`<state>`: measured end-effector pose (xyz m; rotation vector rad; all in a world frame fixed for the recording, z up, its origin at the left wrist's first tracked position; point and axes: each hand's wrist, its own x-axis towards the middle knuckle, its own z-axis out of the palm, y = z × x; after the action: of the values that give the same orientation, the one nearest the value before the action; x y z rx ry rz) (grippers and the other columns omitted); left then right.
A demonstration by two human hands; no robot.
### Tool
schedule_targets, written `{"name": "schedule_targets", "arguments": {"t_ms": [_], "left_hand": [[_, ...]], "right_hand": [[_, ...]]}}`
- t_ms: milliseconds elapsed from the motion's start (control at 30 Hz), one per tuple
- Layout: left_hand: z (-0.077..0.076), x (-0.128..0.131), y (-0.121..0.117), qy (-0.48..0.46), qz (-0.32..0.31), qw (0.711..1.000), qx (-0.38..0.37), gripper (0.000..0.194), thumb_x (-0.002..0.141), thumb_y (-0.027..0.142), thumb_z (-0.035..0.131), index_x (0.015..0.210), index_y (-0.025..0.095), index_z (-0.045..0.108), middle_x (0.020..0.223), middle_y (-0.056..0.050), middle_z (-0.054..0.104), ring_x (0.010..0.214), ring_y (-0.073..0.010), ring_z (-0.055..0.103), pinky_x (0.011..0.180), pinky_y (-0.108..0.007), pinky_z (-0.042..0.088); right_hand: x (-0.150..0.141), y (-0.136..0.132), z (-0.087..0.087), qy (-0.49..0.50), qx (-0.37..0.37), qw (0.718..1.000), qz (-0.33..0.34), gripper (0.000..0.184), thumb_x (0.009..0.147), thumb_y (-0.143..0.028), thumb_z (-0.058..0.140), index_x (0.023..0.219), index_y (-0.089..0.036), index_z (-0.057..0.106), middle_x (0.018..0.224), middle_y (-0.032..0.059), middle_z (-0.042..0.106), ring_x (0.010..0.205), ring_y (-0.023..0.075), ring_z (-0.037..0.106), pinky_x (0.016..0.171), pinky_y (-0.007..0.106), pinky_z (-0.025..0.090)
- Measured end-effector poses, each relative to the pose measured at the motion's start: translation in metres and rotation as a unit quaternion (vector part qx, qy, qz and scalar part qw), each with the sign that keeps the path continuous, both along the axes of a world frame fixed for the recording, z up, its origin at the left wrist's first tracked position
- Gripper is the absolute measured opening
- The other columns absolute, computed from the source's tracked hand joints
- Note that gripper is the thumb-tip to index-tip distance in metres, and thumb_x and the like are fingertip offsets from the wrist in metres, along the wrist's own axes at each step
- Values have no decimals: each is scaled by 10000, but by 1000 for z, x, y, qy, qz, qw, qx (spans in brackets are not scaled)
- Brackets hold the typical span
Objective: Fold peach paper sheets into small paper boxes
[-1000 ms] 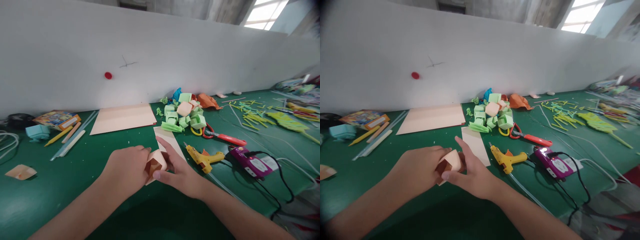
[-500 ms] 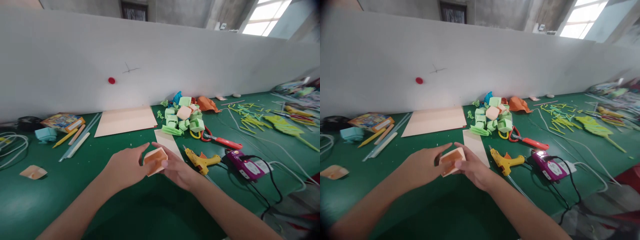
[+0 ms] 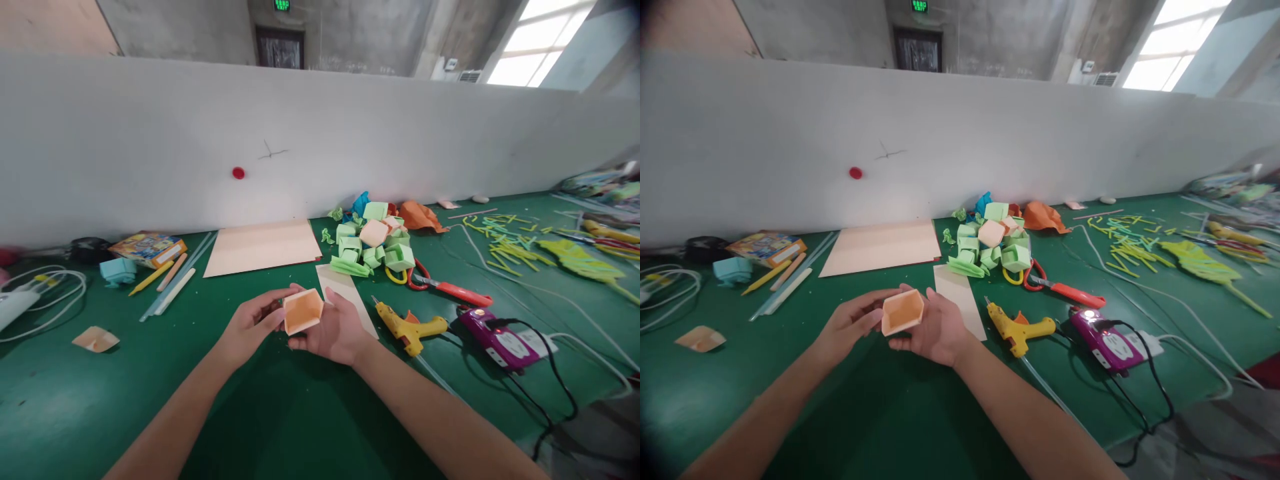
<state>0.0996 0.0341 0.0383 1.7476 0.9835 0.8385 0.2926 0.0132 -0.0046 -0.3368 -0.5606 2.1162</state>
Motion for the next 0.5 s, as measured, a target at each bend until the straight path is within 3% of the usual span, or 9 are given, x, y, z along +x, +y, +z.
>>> {"name": "schedule_targets", "arguments": {"t_ms": [100,233,367,500], "left_hand": [[-10,5,1,-35,95,995,9,501,913,565,599,1230,195,718,883,-61,730,608,-135,556,525,-244,456],[-27,10,9,-63,163,984,24,500,959,561,531,1267,190,664,1093,-89,712,689,-137,582,567,-247,477],[-43,9,19,-102,114,988,15,662,906,548,620,1460,205,503,1088,-104,690,863,-221,671,722,-338,576],[-46,8,23,-53,101,994,-2,797,833,439,747,1534,253,416,1252,-118,666,1036,-279,687,830,-390,599]], "right_hand": [[-12,13,-2,4,-8,1000,6,401,913,-498,569,1206,-228,607,1052,58,719,939,231,655,776,363,516],[-27,31,-5,-8,-49,999,-22,372,941,-511,556,1116,-195,645,961,62,723,845,210,649,750,335,517],[-28,41,-6,8,-94,994,-64,382,927,-496,611,1213,-245,634,1089,48,730,897,201,653,781,332,526],[-26,42,-4,18,-135,987,-80,428,903,-517,636,1239,-253,651,1147,46,727,957,213,660,843,343,532]]}}
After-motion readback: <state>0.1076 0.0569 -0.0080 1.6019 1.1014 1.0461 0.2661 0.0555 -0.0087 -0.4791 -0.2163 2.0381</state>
